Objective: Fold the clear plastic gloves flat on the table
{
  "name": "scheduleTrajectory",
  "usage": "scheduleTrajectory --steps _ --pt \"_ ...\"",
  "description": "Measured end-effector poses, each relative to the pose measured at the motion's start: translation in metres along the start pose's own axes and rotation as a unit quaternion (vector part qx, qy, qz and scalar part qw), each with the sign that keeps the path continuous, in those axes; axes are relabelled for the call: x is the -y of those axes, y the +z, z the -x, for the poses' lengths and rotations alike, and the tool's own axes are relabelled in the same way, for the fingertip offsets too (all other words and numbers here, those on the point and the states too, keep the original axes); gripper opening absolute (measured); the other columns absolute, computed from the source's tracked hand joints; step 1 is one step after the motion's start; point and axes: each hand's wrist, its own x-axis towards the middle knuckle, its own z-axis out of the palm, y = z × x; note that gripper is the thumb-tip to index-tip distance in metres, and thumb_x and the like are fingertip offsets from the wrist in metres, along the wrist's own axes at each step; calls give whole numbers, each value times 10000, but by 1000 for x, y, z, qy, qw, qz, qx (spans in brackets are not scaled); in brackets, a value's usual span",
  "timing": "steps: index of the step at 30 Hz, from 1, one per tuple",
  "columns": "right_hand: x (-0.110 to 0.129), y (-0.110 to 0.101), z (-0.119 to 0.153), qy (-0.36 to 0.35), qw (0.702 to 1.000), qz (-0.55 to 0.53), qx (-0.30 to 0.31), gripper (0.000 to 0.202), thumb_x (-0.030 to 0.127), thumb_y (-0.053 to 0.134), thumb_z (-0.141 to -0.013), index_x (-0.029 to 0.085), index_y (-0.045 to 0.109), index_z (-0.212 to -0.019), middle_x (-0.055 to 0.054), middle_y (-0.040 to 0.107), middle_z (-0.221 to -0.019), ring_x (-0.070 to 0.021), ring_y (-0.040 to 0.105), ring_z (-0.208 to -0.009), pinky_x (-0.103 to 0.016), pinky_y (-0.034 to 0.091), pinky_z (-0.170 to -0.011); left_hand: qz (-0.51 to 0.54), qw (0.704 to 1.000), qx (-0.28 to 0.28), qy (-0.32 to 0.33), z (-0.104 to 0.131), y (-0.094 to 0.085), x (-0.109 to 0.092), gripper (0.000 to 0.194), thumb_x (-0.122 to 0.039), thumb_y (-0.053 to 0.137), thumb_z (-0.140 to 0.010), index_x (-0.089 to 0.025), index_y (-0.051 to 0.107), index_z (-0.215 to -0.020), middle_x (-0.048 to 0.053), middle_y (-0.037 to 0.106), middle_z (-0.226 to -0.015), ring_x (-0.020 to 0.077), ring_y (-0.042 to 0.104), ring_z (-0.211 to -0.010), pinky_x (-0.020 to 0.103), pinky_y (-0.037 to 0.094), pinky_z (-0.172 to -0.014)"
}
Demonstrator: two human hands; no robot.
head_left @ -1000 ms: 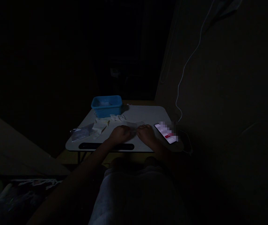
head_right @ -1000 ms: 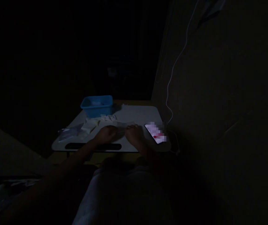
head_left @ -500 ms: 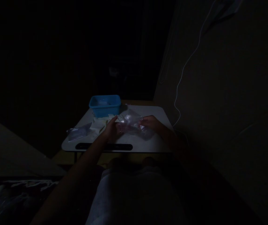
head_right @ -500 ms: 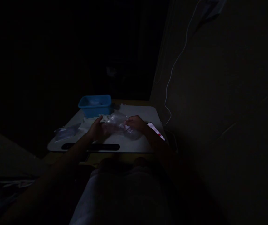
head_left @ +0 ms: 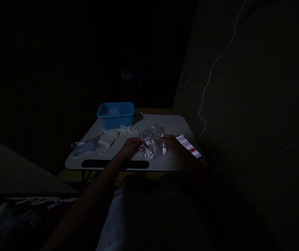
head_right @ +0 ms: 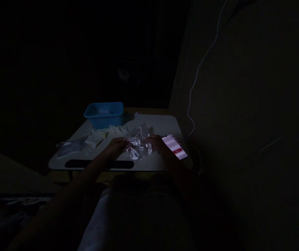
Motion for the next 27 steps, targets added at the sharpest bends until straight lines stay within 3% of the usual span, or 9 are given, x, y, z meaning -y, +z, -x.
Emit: scheduleTrajectory --steps 8,12,19,27 --pt "-17 -10 -25 -5 1000 17 -5 174 287 691 -536 158 582 -574 16 584 -510 -91 531 -459 -210 433 -466 -42 998 -34 31 -25 -15 -7 224 -304 695 -539 -135 572 -619 -3 623 -531 109 562 -475 236 446 -501" --pt "-24 -16 -37 -65 995 69 -9 239 379 657 -558 157 571 -567 24 551 -465 -77 488 -421 -188 372 -414 -50 997 -30 41 -36 -19 -6 230 -307 677 -545 -140 564 -656 -14 622 -519 116 569 -465 235 438 -491" --pt "-24 -18 -31 -115 989 91 -10 297 461 605 -637 167 572 -613 24 556 -502 -78 478 -442 -200 362 -438 -52 998 -19 42 -37 -24 -3 297 -323 661 -549 -134 610 -772 -12 629 -556 132 593 -510 243 436 -507" --pt "-21 -18 -27 -114 989 92 -1 276 439 599 -632 171 603 -696 35 536 -502 -89 477 -460 -222 368 -473 -48 997 -25 54 -37 -25 -1 191 -286 658 -560 -143 628 -684 -2 626 -563 118 575 -512 228 423 -495"
